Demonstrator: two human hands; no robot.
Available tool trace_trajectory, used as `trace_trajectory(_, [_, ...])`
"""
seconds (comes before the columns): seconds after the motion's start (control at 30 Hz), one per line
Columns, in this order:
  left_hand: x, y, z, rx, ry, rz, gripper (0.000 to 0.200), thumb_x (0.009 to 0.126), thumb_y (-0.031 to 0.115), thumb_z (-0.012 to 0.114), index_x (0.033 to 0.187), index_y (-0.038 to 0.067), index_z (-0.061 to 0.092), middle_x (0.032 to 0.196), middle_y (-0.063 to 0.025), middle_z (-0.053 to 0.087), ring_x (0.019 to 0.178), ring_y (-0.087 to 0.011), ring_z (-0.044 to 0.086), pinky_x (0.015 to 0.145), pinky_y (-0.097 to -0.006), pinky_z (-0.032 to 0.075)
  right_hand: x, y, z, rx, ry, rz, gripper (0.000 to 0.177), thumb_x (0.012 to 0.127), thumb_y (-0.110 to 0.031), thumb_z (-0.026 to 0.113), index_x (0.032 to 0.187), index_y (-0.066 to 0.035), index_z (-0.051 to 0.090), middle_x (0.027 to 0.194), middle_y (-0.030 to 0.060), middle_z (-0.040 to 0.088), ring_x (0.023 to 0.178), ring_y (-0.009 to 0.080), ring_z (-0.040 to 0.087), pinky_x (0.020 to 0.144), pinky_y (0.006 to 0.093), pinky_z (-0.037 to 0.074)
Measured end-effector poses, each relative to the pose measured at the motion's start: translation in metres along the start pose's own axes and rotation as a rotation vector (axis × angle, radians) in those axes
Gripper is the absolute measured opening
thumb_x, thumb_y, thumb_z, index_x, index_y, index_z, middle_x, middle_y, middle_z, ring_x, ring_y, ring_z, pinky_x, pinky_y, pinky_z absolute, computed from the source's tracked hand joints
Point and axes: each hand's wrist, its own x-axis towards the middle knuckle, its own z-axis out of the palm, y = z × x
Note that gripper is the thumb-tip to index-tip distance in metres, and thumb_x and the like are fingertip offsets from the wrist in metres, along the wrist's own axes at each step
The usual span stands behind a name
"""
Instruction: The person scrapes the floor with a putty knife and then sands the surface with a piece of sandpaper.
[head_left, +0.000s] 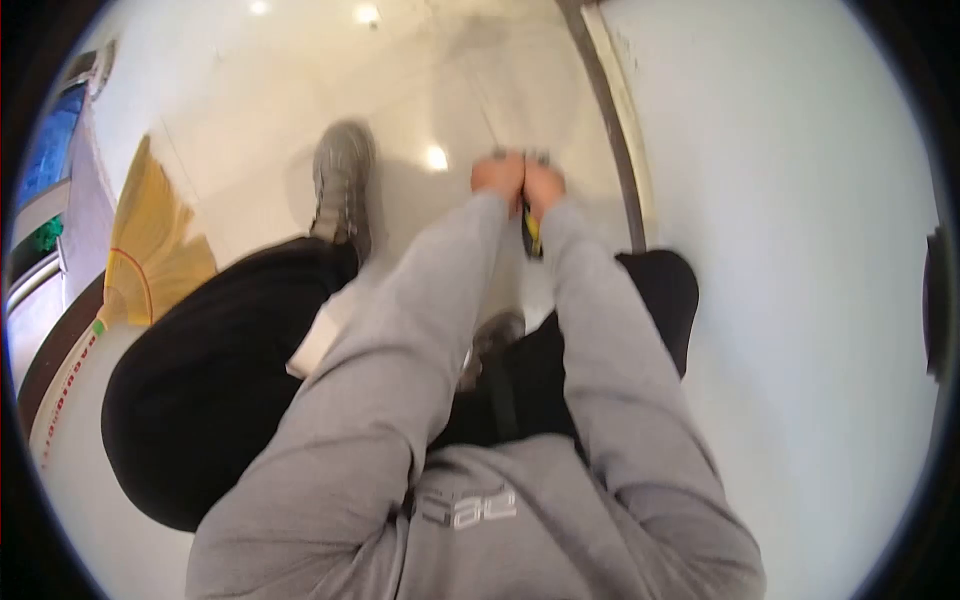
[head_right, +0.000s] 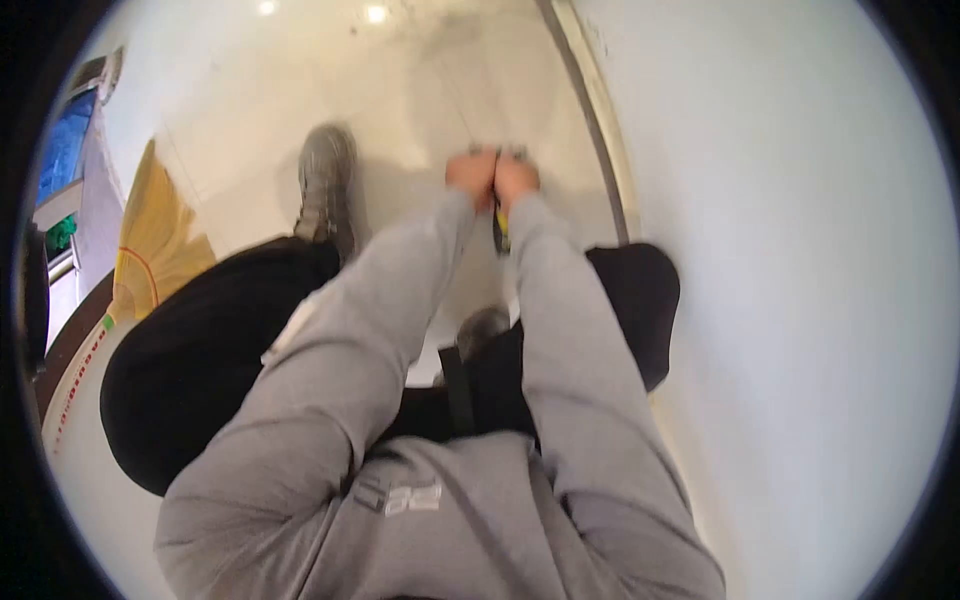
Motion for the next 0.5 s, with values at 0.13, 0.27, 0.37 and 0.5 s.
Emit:
trace_trajectory(0.13, [-0.027, 0.061, -0.028, 0.011, -0.055, -0.103, 0.041, 0.086, 0.027, 0.066, 0.097, -0.012, 0.069, 0.102, -0.0244, 0.072, 0.091, -0.0333, 0.070, 0.079, -0.0420, 0.054, -0.016, -0.017, -0.009, 0.024, -0.096, 0.039, 0.056, 0.100, -0.038, 0.050, 0.124, 0.011, 0.061, 0.132, 0.0312, 0.060, 0.127, 0.0392, 0.057, 0.104, 0.0429, 0.045])
trace_trajectory(0.27, [-0.011, 0.019, -0.015, 0.094, -0.136, -0.179, 0.040, 0.083, 0.025, 0.066, 0.099, -0.012, 0.069, 0.102, -0.0256, 0.071, 0.092, -0.0334, 0.068, 0.079, -0.0427, 0.053, 0.000, 0.011, 0.002, 0.177, -0.140, 0.185, 0.054, 0.101, -0.037, 0.046, 0.122, 0.011, 0.063, 0.130, 0.0308, 0.061, 0.124, 0.0399, 0.059, 0.103, 0.0446, 0.045])
trace_trajectory(0.37, [0.017, 0.022, -0.008, 0.219, -0.004, 0.096, 0.033, 0.080, 0.018, 0.066, 0.093, -0.012, 0.068, 0.091, -0.0226, 0.071, 0.078, -0.0298, 0.069, 0.067, -0.0447, 0.054, -0.002, -0.008, 0.016, 0.145, 0.222, -0.259, 0.056, 0.098, -0.040, 0.051, 0.117, 0.011, 0.065, 0.119, 0.0299, 0.067, 0.109, 0.0462, 0.065, 0.094, 0.0467, 0.049])
trace_trajectory(0.5, [0.007, 0.063, -0.017, -0.153, -0.105, -0.204, 0.031, 0.081, 0.016, 0.069, 0.094, -0.011, 0.067, 0.097, -0.0260, 0.071, 0.092, -0.0317, 0.071, 0.077, -0.0443, 0.054, 0.004, -0.060, -0.003, 0.224, -0.064, 0.078, 0.054, 0.099, -0.035, 0.050, 0.123, 0.012, 0.061, 0.120, 0.0305, 0.067, 0.110, 0.0441, 0.065, 0.094, 0.0453, 0.049])
